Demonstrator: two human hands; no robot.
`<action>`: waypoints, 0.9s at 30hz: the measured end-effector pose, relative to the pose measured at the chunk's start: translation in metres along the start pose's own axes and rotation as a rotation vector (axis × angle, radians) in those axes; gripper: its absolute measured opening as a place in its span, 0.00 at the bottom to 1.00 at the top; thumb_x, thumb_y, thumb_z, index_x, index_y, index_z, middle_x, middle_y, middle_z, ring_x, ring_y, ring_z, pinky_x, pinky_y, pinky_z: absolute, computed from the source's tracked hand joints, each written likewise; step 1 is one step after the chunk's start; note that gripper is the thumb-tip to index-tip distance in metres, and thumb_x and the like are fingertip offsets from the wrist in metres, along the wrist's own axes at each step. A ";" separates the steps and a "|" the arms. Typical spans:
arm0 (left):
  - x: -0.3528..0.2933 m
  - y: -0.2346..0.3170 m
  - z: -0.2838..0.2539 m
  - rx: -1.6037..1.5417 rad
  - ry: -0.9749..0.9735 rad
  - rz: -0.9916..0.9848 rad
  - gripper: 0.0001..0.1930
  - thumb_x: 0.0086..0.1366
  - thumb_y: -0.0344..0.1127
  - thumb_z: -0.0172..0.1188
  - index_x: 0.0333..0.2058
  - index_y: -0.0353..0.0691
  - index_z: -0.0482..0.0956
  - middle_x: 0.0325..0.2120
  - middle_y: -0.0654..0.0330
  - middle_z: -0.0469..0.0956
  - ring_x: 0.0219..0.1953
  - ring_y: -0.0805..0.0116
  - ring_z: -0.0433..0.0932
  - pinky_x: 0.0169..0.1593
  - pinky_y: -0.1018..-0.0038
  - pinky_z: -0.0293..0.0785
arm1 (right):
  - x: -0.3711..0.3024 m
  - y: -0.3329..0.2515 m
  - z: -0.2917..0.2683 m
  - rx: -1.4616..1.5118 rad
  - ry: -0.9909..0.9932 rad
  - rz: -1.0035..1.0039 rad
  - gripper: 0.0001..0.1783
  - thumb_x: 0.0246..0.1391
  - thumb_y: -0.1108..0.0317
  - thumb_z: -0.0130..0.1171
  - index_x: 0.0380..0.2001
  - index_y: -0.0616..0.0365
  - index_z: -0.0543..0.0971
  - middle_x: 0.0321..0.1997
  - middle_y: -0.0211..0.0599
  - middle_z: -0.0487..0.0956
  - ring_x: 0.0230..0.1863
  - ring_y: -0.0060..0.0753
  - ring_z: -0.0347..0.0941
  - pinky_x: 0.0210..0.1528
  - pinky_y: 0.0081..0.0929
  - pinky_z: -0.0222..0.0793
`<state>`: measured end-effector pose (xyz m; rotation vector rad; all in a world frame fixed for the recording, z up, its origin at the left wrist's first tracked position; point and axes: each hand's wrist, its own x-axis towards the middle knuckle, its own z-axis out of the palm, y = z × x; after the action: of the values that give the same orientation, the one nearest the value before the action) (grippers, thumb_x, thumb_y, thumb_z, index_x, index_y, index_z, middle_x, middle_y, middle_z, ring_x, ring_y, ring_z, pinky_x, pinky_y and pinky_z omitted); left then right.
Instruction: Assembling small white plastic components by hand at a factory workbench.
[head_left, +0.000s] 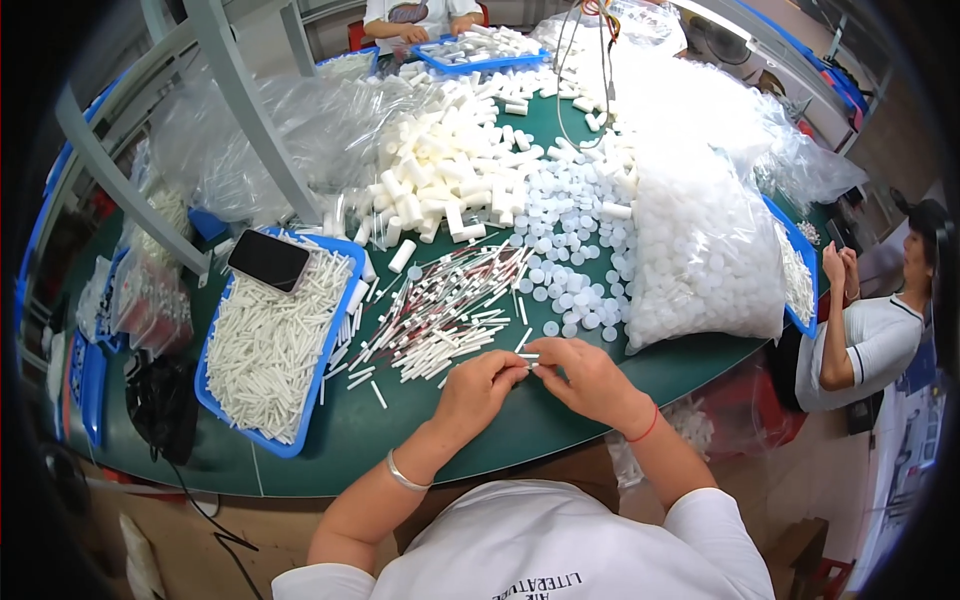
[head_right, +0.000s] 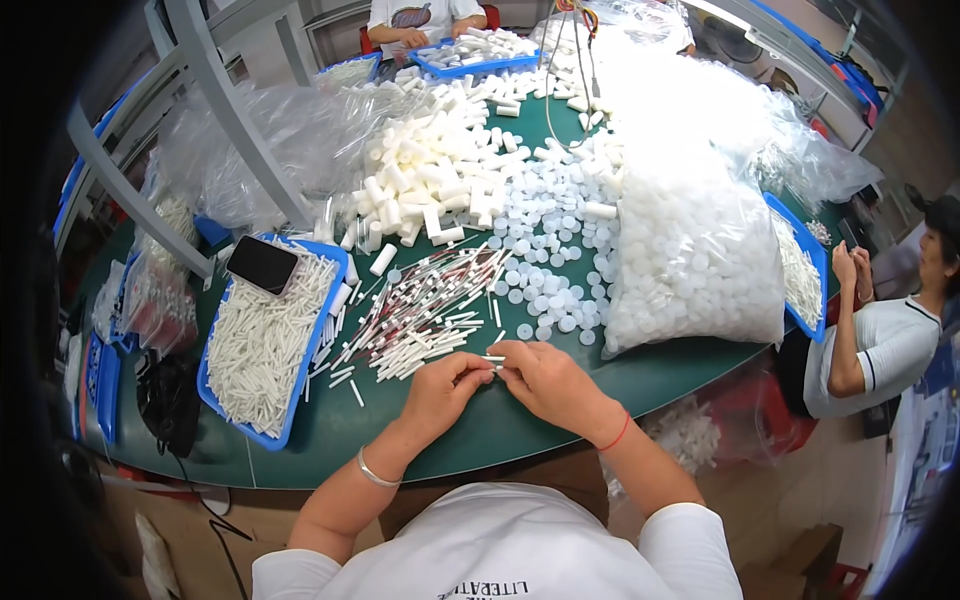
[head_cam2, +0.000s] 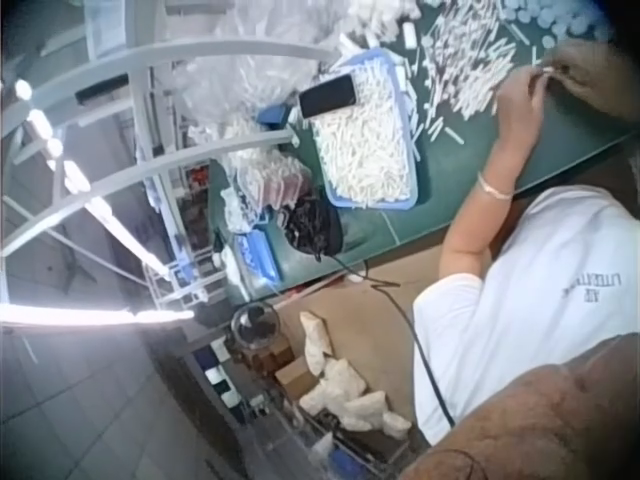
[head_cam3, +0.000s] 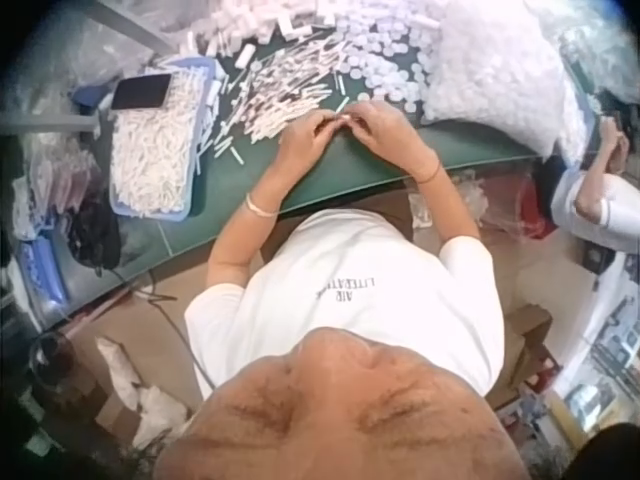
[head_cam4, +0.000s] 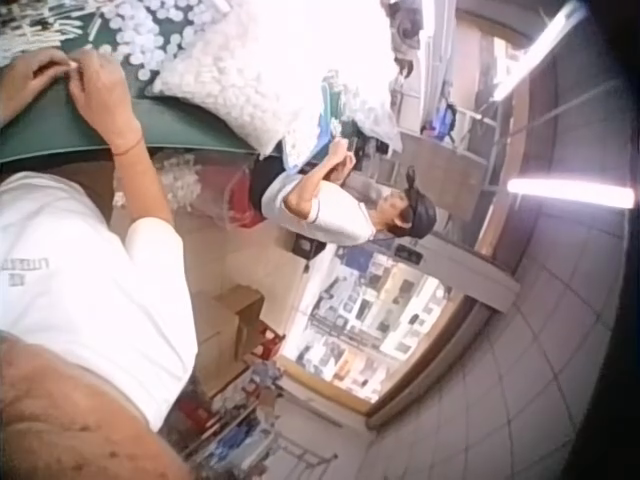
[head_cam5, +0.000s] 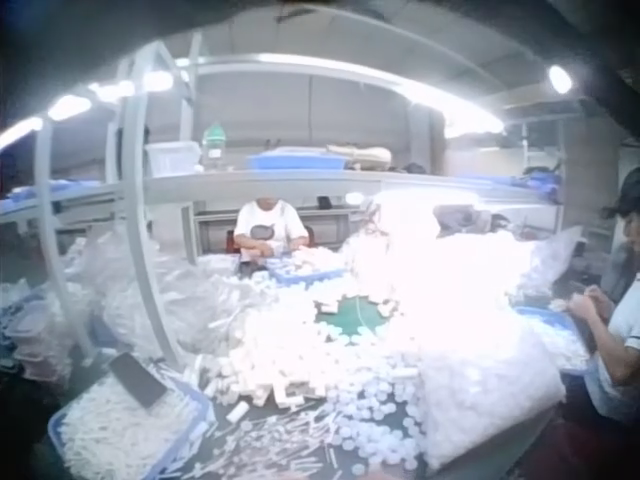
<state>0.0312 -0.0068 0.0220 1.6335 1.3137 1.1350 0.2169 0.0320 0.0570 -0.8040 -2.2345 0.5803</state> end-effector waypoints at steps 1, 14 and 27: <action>0.000 0.001 0.000 0.000 -0.004 0.001 0.05 0.61 0.30 0.61 0.35 0.37 0.80 0.28 0.52 0.80 0.30 0.57 0.80 0.34 0.69 0.74 | -0.002 0.000 0.001 -0.001 0.002 0.003 0.13 0.50 0.76 0.59 0.41 0.59 0.75 0.29 0.43 0.77 0.32 0.46 0.75 0.34 0.37 0.71; 0.089 -0.023 0.018 0.528 0.059 0.370 0.11 0.56 0.30 0.64 0.39 0.39 0.78 0.32 0.54 0.73 0.37 0.54 0.74 0.40 0.62 0.72 | -0.016 0.013 -0.023 -0.054 0.178 0.157 0.05 0.47 0.77 0.63 0.31 0.60 0.79 0.29 0.38 0.77 0.28 0.35 0.75 0.33 0.29 0.71; 0.069 0.021 0.012 -0.048 -0.159 -0.253 0.09 0.62 0.30 0.61 0.40 0.33 0.78 0.36 0.55 0.80 0.37 0.67 0.80 0.40 0.74 0.77 | -0.024 0.016 -0.027 0.862 0.545 0.559 0.07 0.57 0.77 0.57 0.39 0.65 0.77 0.38 0.46 0.82 0.36 0.29 0.77 0.43 0.23 0.72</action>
<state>0.0545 0.0566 0.0499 1.4440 1.3352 0.8610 0.2564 0.0313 0.0543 -0.9453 -1.0727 1.2817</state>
